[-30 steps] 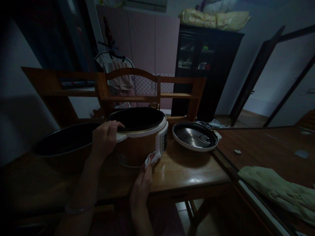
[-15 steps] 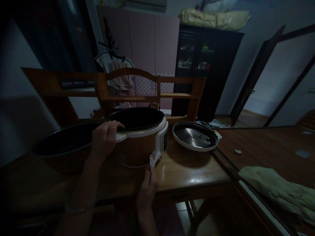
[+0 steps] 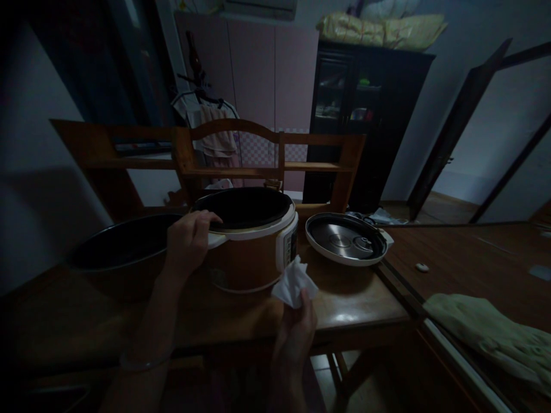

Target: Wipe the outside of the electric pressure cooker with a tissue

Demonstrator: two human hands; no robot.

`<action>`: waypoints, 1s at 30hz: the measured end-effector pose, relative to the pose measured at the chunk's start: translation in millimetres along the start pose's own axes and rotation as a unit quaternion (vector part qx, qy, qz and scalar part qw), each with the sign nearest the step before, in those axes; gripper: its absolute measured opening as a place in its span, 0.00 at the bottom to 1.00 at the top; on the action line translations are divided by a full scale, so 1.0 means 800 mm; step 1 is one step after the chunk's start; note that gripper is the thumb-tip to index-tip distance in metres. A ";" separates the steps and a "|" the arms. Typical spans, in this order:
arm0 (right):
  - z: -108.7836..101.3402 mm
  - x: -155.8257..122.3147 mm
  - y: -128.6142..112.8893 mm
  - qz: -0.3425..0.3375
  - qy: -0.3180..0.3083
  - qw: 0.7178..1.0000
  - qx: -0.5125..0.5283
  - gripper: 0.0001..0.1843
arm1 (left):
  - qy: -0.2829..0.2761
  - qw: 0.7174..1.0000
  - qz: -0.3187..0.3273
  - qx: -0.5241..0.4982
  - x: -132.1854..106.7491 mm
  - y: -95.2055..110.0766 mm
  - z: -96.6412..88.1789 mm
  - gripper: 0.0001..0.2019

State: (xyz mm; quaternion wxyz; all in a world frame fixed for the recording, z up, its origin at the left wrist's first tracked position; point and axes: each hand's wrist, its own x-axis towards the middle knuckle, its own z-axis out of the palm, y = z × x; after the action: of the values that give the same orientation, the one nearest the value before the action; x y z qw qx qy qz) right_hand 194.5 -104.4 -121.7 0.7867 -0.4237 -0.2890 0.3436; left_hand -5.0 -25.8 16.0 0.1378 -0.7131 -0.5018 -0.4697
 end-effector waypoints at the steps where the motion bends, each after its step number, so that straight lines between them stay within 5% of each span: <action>1: -0.006 0.012 -0.008 -0.008 0.039 0.999 0.003 0.33 | 0.001 1.000 0.001 0.000 0.000 0.000 0.000 0.23; 6: -0.010 0.047 -0.029 -0.035 0.054 0.992 -0.108 0.33 | 0.000 1.000 -0.001 -0.006 0.001 0.001 0.000 0.23; 12: 0.033 0.032 -0.023 -0.127 -0.155 0.964 -0.176 0.26 | 0.001 1.000 -0.007 -0.008 0.001 0.001 -0.001 0.23; 14: 0.038 0.026 -0.014 -0.165 -0.182 0.948 -0.201 0.26 | 0.000 1.000 -0.007 -0.006 0.001 0.001 0.000 0.23; 22: 0.015 0.014 0.019 -0.232 -0.220 0.902 -0.291 0.30 | 0.005 1.000 -0.011 -0.012 -0.001 0.001 0.000 0.22; 30: -0.012 0.007 0.025 -0.216 -0.254 0.874 -0.354 0.34 | 0.000 1.000 -0.007 -0.005 0.000 0.003 -0.002 0.23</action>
State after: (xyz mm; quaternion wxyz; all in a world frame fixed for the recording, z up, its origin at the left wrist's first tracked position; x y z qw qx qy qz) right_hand 199.0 -96.6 -142.7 0.5381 -0.4992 -0.6655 0.1354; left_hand -3.7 -27.6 17.3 0.1307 -0.7104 -0.5044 -0.4731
